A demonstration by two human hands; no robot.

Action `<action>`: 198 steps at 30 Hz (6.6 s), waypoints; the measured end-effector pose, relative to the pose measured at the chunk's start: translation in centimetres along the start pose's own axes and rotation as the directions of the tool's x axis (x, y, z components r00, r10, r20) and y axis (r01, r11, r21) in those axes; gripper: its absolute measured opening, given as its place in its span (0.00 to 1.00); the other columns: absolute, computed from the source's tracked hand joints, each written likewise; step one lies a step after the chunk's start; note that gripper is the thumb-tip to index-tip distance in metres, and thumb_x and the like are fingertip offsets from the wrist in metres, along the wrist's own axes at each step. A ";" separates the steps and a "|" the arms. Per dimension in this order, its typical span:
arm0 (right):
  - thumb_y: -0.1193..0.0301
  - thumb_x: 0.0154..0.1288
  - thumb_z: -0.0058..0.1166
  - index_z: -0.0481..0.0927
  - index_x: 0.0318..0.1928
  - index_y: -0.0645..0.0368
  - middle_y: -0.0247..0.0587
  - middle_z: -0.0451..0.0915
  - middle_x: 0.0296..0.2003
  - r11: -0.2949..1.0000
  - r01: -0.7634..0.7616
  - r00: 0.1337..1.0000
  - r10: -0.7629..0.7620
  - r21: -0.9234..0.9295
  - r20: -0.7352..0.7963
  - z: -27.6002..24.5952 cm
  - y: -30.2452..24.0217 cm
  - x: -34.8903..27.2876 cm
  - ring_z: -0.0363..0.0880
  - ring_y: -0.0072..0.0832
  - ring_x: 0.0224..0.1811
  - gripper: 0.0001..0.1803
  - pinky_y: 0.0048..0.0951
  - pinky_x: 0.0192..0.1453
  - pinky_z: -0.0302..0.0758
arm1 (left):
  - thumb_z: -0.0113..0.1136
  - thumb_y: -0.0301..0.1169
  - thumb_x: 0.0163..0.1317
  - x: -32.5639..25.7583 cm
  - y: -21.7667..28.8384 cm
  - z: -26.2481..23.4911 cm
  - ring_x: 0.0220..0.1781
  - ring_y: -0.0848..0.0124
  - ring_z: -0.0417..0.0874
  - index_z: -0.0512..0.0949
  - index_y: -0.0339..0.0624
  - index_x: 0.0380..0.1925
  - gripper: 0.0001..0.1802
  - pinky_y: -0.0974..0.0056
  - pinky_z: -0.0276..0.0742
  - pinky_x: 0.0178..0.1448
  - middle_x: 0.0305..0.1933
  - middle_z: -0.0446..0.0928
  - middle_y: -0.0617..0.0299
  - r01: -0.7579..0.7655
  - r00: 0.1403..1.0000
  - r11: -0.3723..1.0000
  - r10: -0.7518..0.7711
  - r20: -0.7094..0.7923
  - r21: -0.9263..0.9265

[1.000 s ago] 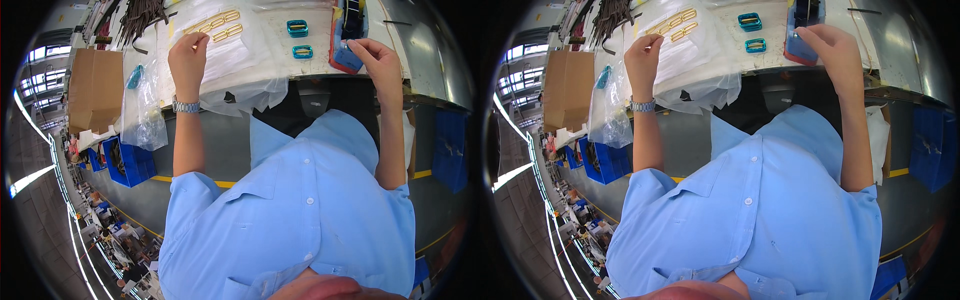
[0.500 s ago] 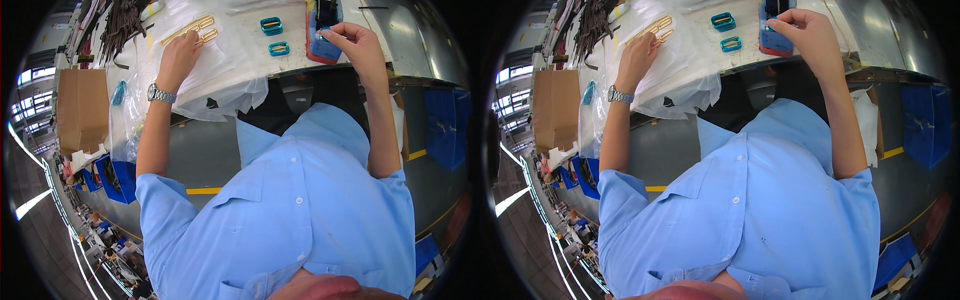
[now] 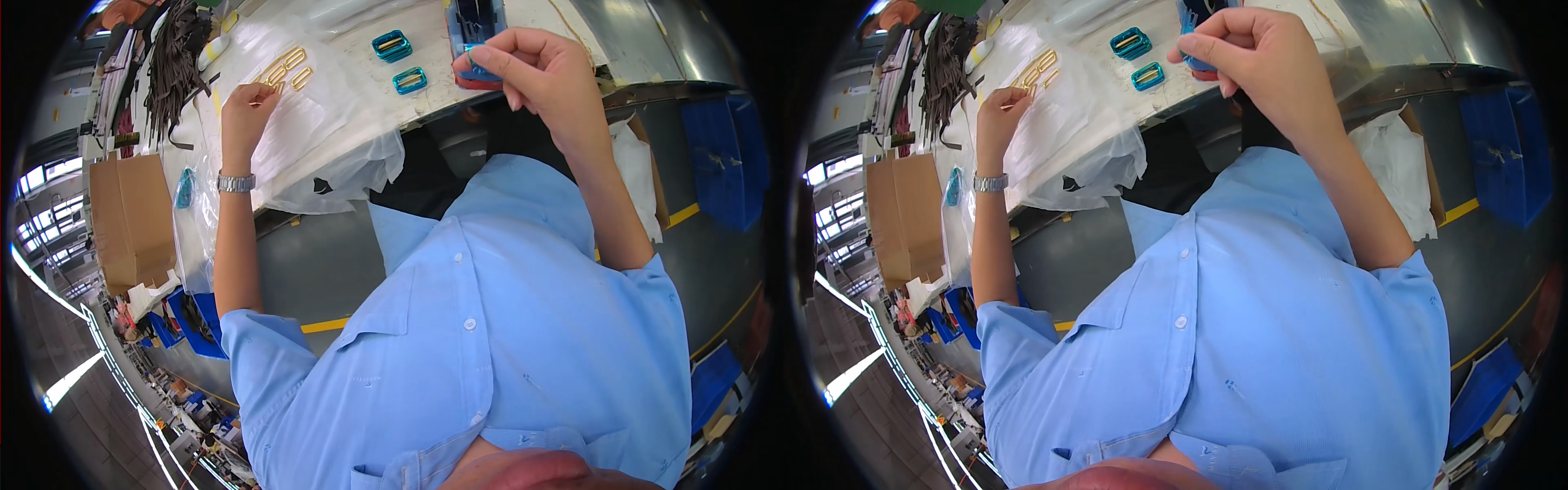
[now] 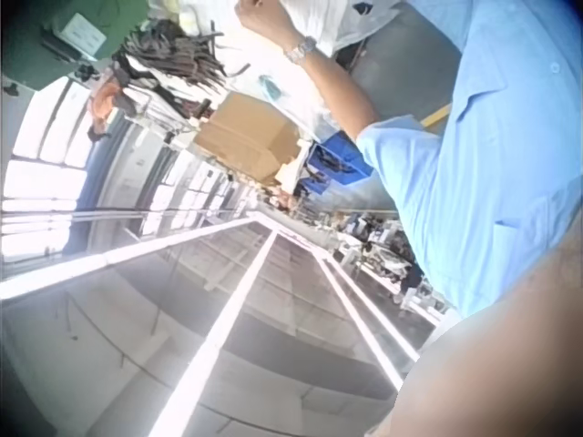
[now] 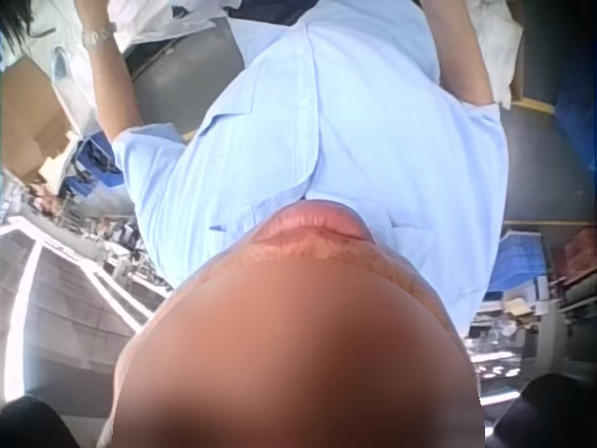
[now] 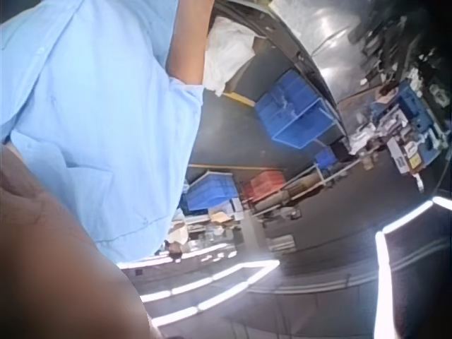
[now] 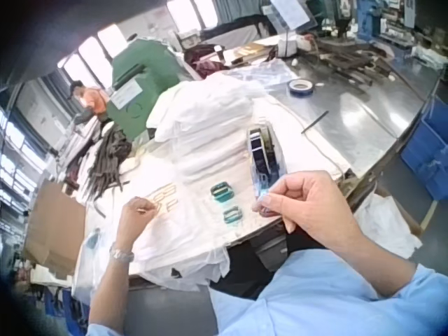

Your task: Applying blue protective tape to metal buckles at a hardware assembly station.

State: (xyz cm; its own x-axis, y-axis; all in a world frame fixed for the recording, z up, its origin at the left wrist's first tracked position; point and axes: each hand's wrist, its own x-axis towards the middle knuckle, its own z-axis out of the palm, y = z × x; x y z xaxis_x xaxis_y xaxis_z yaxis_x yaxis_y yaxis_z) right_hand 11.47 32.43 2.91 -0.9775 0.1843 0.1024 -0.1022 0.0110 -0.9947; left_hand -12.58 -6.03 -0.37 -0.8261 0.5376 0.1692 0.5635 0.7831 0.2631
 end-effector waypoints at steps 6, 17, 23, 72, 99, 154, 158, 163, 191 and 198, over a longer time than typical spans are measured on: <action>0.67 0.80 0.62 0.86 0.46 0.65 0.42 0.93 0.41 0.947 -0.258 0.966 0.255 0.191 0.040 1.5 3.0 -5.7 0.87 0.15 0.31 0.12 0.17 0.33 0.79 | 0.63 0.30 0.79 -3.9 13.1 -1.7 0.37 0.77 0.77 0.84 0.34 0.49 0.09 0.68 0.75 0.43 0.38 0.81 0.65 0.356 0.934 0.156 -0.040 0.354 -0.921; 0.75 0.82 0.56 0.83 0.57 0.72 0.48 0.92 0.46 0.918 -0.214 0.976 0.217 0.333 0.030 2.1 3.4 -6.9 0.92 0.27 0.43 0.13 0.26 0.46 0.88 | 0.72 0.31 0.73 -5.3 24.7 2.0 0.33 0.82 0.77 0.88 0.35 0.41 0.09 0.73 0.70 0.38 0.31 0.82 0.69 0.426 0.899 0.126 0.051 0.435 -0.896; 0.75 0.82 0.55 0.84 0.58 0.72 0.46 0.92 0.46 0.921 -0.188 0.982 0.186 0.342 0.036 2.3 4.1 -6.9 0.92 0.27 0.43 0.14 0.26 0.46 0.88 | 0.73 0.32 0.72 -4.8 25.0 2.7 0.32 0.83 0.76 0.89 0.35 0.40 0.09 0.74 0.68 0.37 0.30 0.82 0.70 0.448 0.883 0.157 0.072 0.463 -0.880; 0.74 0.73 0.66 0.88 0.51 0.70 0.45 0.93 0.39 0.957 -0.253 0.967 0.248 0.140 0.055 1.0 3.5 -5.8 0.93 0.27 0.40 0.12 0.26 0.46 0.88 | 0.64 0.30 0.75 -3.2 24.0 7.7 0.30 0.81 0.78 0.88 0.33 0.42 0.10 0.72 0.71 0.33 0.31 0.82 0.66 0.582 0.812 -0.037 0.086 0.577 -0.813; 0.69 0.67 0.74 0.87 0.57 0.70 0.42 0.93 0.43 0.988 -0.060 0.995 0.070 0.139 -0.070 1.4 2.9 -3.0 0.91 0.22 0.45 0.22 0.25 0.52 0.87 | 0.59 0.33 0.79 -2.6 25.4 5.2 0.28 0.76 0.74 0.79 0.44 0.44 0.06 0.67 0.71 0.31 0.32 0.79 0.69 0.792 0.506 -0.488 0.191 0.841 -0.366; 0.71 0.77 0.66 0.77 0.71 0.71 0.49 0.87 0.61 0.979 -0.116 0.992 0.105 0.166 0.072 -0.3 4.3 -3.8 0.86 0.27 0.63 0.28 0.32 0.65 0.84 | 0.73 0.35 0.71 -2.7 25.6 5.4 0.24 0.83 0.73 0.89 0.33 0.36 0.14 0.73 0.65 0.28 0.22 0.78 0.70 0.365 0.922 0.355 -0.009 0.387 -0.861; 0.77 0.73 0.67 0.74 0.74 0.70 0.48 0.88 0.59 0.977 -0.124 0.990 0.109 0.174 0.092 -0.2 4.4 -3.6 0.87 0.26 0.62 0.32 0.30 0.65 0.84 | 0.71 0.36 0.75 -1.9 25.2 4.5 0.24 0.83 0.69 0.87 0.35 0.36 0.14 0.74 0.61 0.26 0.24 0.74 0.72 0.480 0.864 0.253 0.032 0.503 -0.840; 0.73 0.70 0.71 0.83 0.64 0.69 0.44 0.93 0.49 0.976 -0.083 0.997 0.081 0.203 0.019 0.5 4.7 -3.4 0.91 0.24 0.51 0.25 0.26 0.60 0.85 | 0.73 0.37 0.74 0.0 23.6 4.0 0.23 0.83 0.67 0.83 0.39 0.30 0.16 0.73 0.59 0.26 0.25 0.72 0.72 0.646 0.742 0.085 0.164 0.650 -0.759; 0.63 0.65 0.76 0.82 0.67 0.62 0.48 0.90 0.49 0.831 0.377 0.925 -0.362 -0.408 0.116 1.8 6.4 -5.3 0.89 0.40 0.44 0.32 0.35 0.52 0.85 | 0.66 0.37 0.78 -5.6 22.8 5.7 0.28 0.79 0.75 0.84 0.38 0.42 0.12 0.67 0.77 0.35 0.28 0.75 0.70 0.721 0.691 -0.096 0.171 0.702 -0.686; 0.63 0.80 0.62 0.86 0.60 0.63 0.37 0.90 0.43 0.987 -0.102 0.993 0.093 0.122 0.078 2.3 4.0 -5.4 0.89 0.26 0.43 0.18 0.31 0.49 0.85 | 0.62 0.37 0.80 -6.9 21.4 4.8 0.30 0.80 0.71 0.81 0.39 0.39 0.13 0.66 0.74 0.36 0.31 0.75 0.70 0.652 0.742 -0.105 0.291 0.604 -0.751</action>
State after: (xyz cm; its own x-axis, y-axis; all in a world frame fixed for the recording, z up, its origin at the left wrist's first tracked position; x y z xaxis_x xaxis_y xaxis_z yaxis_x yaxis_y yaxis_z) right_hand 15.92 29.18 -1.60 -0.9942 0.1070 0.0102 -0.0239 -0.1280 -0.9915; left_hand 5.20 8.56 -0.45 -0.4432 0.8159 -0.3713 -0.6047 0.0337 0.7957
